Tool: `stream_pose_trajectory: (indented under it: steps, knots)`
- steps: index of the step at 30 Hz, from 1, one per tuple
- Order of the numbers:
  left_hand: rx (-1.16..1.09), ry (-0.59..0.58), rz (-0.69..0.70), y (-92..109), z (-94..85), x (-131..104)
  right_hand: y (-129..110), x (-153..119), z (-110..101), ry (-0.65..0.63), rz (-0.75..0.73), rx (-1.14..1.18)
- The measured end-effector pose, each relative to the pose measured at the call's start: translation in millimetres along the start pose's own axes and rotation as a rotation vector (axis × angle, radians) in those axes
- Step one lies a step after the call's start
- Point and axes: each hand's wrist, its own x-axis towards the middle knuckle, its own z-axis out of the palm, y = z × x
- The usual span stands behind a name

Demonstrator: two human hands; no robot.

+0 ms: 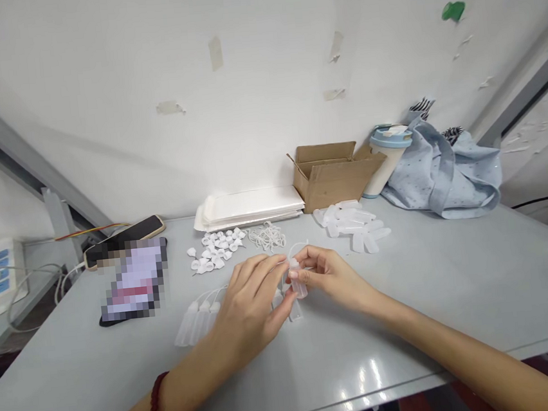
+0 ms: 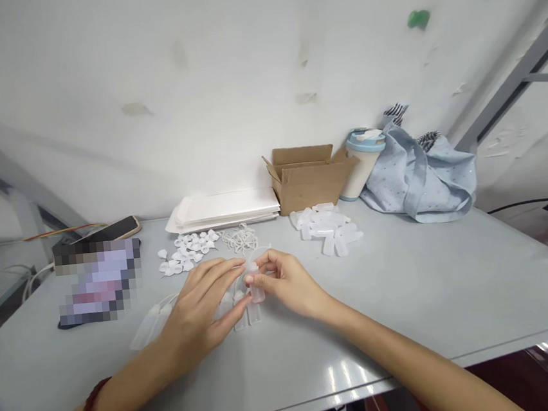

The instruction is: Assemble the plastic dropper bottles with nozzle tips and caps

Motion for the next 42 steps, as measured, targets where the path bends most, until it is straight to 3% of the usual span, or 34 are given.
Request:
stream_pose_trajectory:
  steps: [4, 7, 14, 19, 42]
  knots:
    - [0.005, -0.088, 0.039, 0, 3.1, 0, -1, -2, 3, -0.065, 0.049, 0.084]
    - [0.000, -0.070, 0.012, 1, 7.0, -1, -4, -3, 2, -0.075, 0.057, 0.093]
    - [-0.044, -0.051, -0.053, 7, 16.7, 2, -16, -2, -14, -0.077, 0.120, -0.124]
    - [-0.037, -0.094, -0.080, 10, 20.9, 4, -11, 0, -22, -0.087, 0.164, -0.180]
    - [-0.033, -0.470, -0.246, 15, 21.5, 7, 1, 0, -21, -0.093, 0.205, -0.410]
